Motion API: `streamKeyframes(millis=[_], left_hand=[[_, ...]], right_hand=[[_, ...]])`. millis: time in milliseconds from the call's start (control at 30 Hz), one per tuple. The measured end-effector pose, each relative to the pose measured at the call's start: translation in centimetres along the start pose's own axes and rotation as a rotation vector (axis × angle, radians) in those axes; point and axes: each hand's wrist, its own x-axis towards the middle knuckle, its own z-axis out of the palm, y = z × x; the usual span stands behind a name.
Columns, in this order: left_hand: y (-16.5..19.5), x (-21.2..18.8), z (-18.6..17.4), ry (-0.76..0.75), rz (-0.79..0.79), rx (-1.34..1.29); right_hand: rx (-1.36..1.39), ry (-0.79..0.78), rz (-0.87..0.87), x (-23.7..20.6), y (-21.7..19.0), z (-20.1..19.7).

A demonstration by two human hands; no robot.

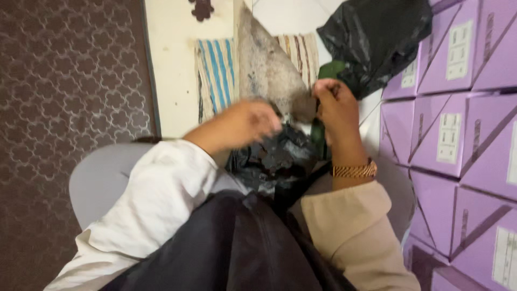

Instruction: The person sits on the floor and repeatedly shapes small dark clay pieces into flower-like forms using a metal tool. They tap the pieces against a green shoe last to refine the shape, then place the finished pieces on a nearby cloth.

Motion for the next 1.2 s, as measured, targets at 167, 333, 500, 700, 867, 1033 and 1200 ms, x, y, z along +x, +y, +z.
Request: streamKeyframes(millis=[167, 333, 500, 700, 867, 1033, 1200], left_hand=[[-1.8, -2.5, 7.1, -0.123, -0.197, 0.562], [-5.0, -1.6, 9.9, -0.036, -0.184, 0.882], [-6.5, -1.4, 10.5, 0.056, -0.269, 1.008], [-4.3, -3.6, 8.0, 0.129, -0.175, 0.819], [-2.2, -4.9, 5.9, 0.274, -0.106, 0.304], [-2.6, -3.6, 2.9, 0.32, -0.182, -0.499], [-3.2, -3.6, 2.1, 0.333, -0.207, -0.628]], right_hand=[[-0.454, -0.311, -0.012, -1.5, 0.1, -1.4], [-0.884, -0.697, -0.08, -2.9, 2.8, -1.0], [-1.244, -0.546, -0.468, -4.0, 5.2, 0.4], [-1.35, -0.446, -0.319, -5.7, 3.3, 1.8], [-0.983, -0.444, -0.173, -6.3, 0.7, 0.8], [-0.214, -0.611, 0.052, -6.4, -1.1, 0.7], [-0.047, -0.529, 0.088, -7.2, -1.4, 2.4]])
